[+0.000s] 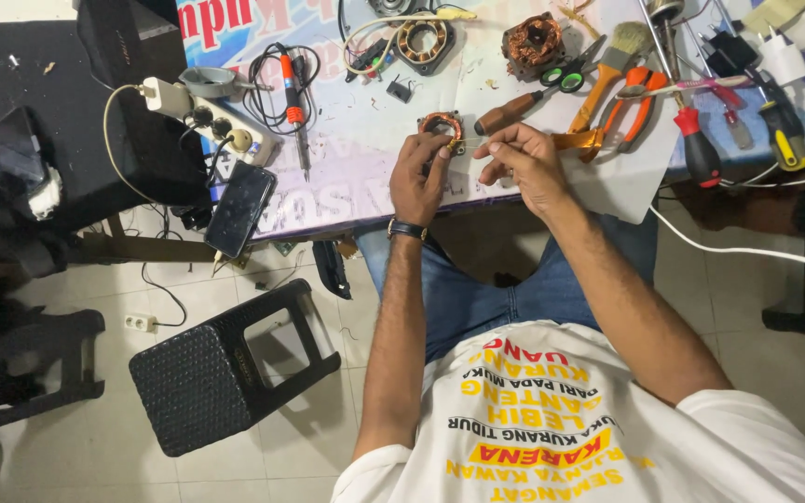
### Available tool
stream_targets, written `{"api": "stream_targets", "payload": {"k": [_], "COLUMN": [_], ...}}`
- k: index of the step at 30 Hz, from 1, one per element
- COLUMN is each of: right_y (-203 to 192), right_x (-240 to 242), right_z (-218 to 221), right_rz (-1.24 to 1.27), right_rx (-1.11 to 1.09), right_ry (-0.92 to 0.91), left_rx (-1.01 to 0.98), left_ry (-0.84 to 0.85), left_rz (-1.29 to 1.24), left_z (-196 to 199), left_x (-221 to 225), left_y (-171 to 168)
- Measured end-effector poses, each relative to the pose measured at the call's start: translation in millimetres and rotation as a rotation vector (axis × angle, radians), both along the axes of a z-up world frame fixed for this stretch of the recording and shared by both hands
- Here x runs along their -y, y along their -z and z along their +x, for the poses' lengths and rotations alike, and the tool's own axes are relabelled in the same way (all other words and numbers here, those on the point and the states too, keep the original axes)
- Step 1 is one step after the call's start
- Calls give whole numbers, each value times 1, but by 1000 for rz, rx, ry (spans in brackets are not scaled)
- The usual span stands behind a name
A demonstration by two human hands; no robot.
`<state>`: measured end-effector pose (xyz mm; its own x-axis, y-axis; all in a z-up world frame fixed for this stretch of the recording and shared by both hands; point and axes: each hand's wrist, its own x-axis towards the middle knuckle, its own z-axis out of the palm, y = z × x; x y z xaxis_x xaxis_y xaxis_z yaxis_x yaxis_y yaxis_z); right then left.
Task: Repairing a motor stator by manipulating and securing copper windings on a workbench using hands and a small tool.
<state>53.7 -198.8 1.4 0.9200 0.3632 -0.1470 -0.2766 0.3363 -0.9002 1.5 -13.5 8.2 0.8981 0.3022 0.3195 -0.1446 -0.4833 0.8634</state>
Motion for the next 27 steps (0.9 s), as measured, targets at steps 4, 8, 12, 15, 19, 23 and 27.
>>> {"api": "stream_targets", "payload": {"k": [4, 8, 12, 15, 19, 23, 27], "right_y": [4, -29, -29, -36, -27, -13, 10], "right_x": [4, 1, -3, -5, -9, -15, -15], "right_z": [2, 0, 0, -1, 13, 17, 13], "right_rz": [-174, -514, -635, -658, -809, -881, -919], "right_rx": [102, 289, 384, 429, 608, 868, 1002], "right_ry": [8, 27, 42, 73, 123, 184, 225], "left_rx": [-14, 9, 7, 5, 5, 4, -21], "left_ry": [-1, 11, 15, 10, 15, 2, -22], "left_rz": [-27, 23, 17, 10, 15, 25, 4], "left_z": [0, 2, 1, -1, -1, -2, -2], "left_x": [0, 0, -1, 1, 1, 2, 5], "left_y": [1, 0, 4, 0, -3, -3, -5]}}
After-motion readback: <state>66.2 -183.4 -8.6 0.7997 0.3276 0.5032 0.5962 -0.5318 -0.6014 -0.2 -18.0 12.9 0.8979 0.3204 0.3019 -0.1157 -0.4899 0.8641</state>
